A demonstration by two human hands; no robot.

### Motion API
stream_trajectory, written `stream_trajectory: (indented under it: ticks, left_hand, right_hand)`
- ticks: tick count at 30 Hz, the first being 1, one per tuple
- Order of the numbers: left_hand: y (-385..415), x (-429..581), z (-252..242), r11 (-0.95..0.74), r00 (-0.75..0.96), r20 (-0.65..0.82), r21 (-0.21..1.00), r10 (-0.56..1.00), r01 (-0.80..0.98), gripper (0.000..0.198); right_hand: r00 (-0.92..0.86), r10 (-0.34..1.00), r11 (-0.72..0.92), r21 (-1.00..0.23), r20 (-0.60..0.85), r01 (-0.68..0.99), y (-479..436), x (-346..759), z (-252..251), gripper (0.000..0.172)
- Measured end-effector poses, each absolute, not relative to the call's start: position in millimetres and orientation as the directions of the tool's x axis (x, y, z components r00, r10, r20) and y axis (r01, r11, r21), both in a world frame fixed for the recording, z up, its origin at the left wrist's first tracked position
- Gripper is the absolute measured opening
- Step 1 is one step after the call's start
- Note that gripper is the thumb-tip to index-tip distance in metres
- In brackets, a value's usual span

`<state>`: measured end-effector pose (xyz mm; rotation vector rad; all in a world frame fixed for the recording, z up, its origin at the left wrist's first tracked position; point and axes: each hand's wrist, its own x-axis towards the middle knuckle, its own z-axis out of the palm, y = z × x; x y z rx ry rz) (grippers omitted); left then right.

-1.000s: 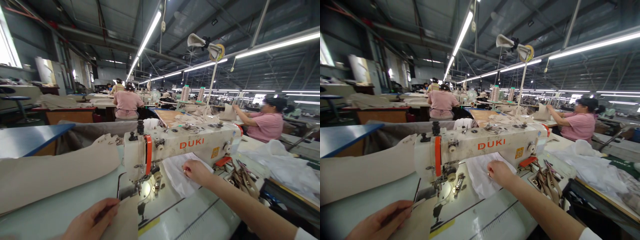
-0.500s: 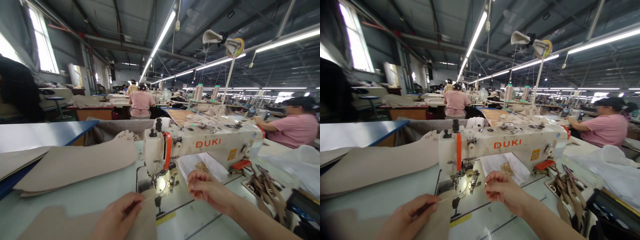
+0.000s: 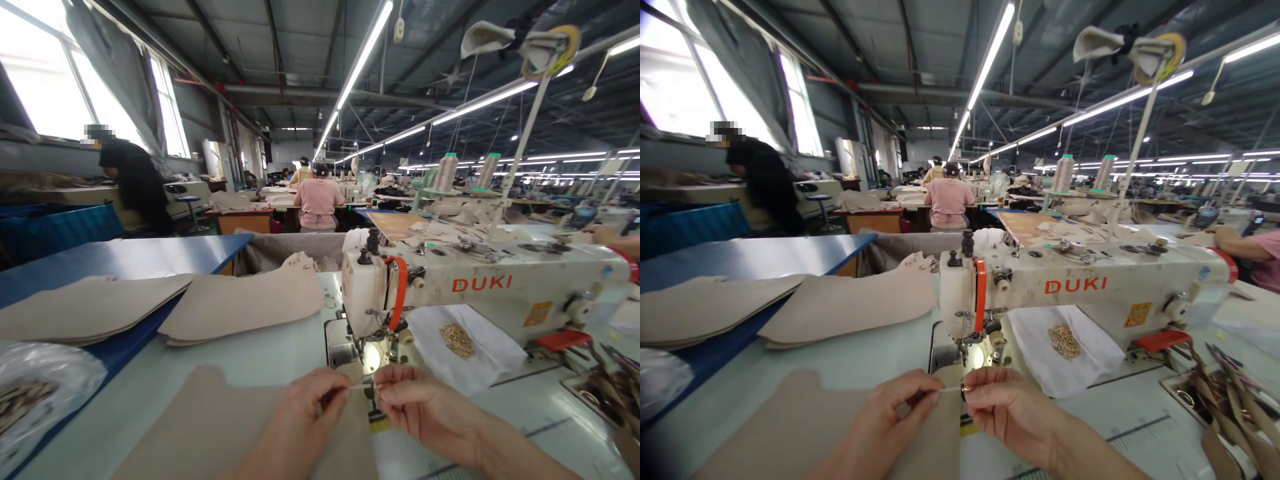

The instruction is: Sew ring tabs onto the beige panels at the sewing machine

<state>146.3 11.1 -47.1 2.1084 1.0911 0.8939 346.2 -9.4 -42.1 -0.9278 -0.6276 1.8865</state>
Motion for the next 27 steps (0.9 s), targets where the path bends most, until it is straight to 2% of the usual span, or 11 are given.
stream_trajectory:
  ticks: [8,14,22,27]
  left_hand:
    - [12,147,-44,-0.407,0.416,0.227,0.812,0.880,0.418,0.020]
    - [19,149,-49,-0.198,0.351,0.089,0.936,0.932,0.290,0.018]
    - [24,150,-55,-0.058,0.387,-0.006,0.986,0.922,0.155,0.022]
    - [25,149,-49,0.054,0.458,-0.076,0.997,0.886,0.060,0.034]
  right_hand:
    - [-0.234,0.936,-0.342,-0.838,-0.263,-0.426,-3,336,-52,0.026]
    - [-0.116,0.964,-0.267,-0.871,-0.240,-0.413,-3,333,-53,0.033]
    - [-0.174,0.963,-0.261,-0.875,-0.206,-0.409,-3,331,-56,0.033]
    - [-0.263,0.942,-0.304,-0.863,-0.209,-0.404,-3,333,-55,0.028]
